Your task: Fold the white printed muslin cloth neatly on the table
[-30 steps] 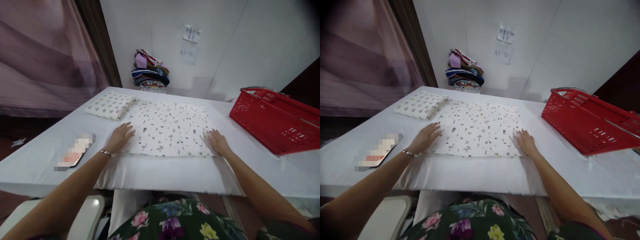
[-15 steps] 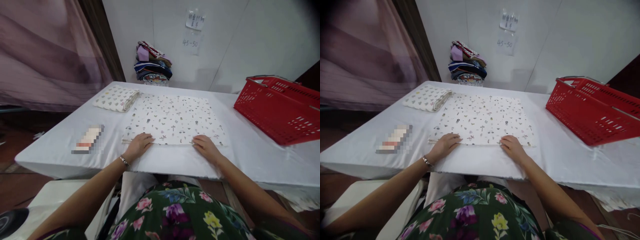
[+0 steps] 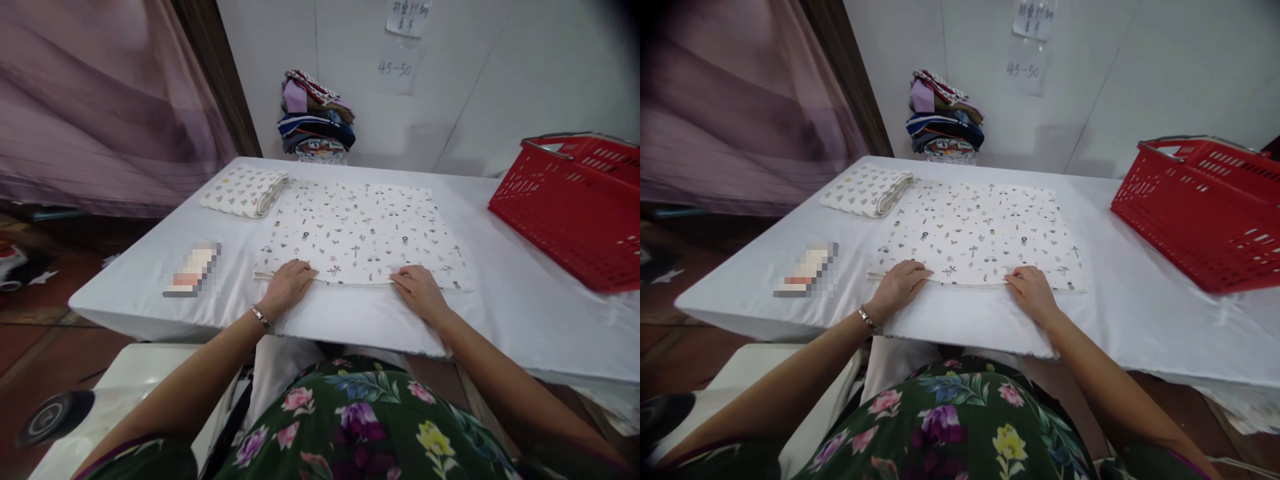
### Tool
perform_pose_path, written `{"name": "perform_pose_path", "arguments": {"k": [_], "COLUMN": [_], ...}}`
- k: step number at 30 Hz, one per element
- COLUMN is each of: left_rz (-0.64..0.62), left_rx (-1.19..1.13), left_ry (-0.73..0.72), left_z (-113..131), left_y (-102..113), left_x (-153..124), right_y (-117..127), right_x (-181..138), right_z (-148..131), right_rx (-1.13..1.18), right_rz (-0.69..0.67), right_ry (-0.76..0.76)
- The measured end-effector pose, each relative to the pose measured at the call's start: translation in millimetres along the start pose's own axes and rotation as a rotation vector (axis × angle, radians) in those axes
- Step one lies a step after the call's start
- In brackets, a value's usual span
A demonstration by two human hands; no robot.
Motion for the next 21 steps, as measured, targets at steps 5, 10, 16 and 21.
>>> {"name": "perform_pose_path", "arguments": {"k": [5, 10, 16, 21], "left_rz": [-0.050, -0.064, 0.002, 0.008], "left_rx": [-0.019, 0.051, 0.077, 0.048], "left_ry": [-0.119, -0.119, -0.117, -0.080], "left_z": [11.7, 12.0, 8.3, 7.5], "left_y": [0.9, -1.2, -3.1, -3.0], "left_x": [3.4, 10.8, 12.9, 15.1], "right_y": [-0.4, -0.6, -2.6, 1.1], "right_x": [-1.5, -2.6, 0.5, 5.8], "right_z": [-5.6, -5.6, -2.4, -2.3], "right_rx": [0.000, 0.049, -0.010, -0.006], "right_rz": [0.005, -0.006, -0.014, -0.044], "right_ry": [0.055, 0.160, 0.172, 0.174]}}
Point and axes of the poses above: each hand's wrist, its own x-axis towards the middle knuckle, its own y-axis out of the back of the hand, z = x × y, the point moved 1 cm from there along x, towards the middle knuckle, and after that the axes turned 1 degree about -x, right-handed, at the moved point
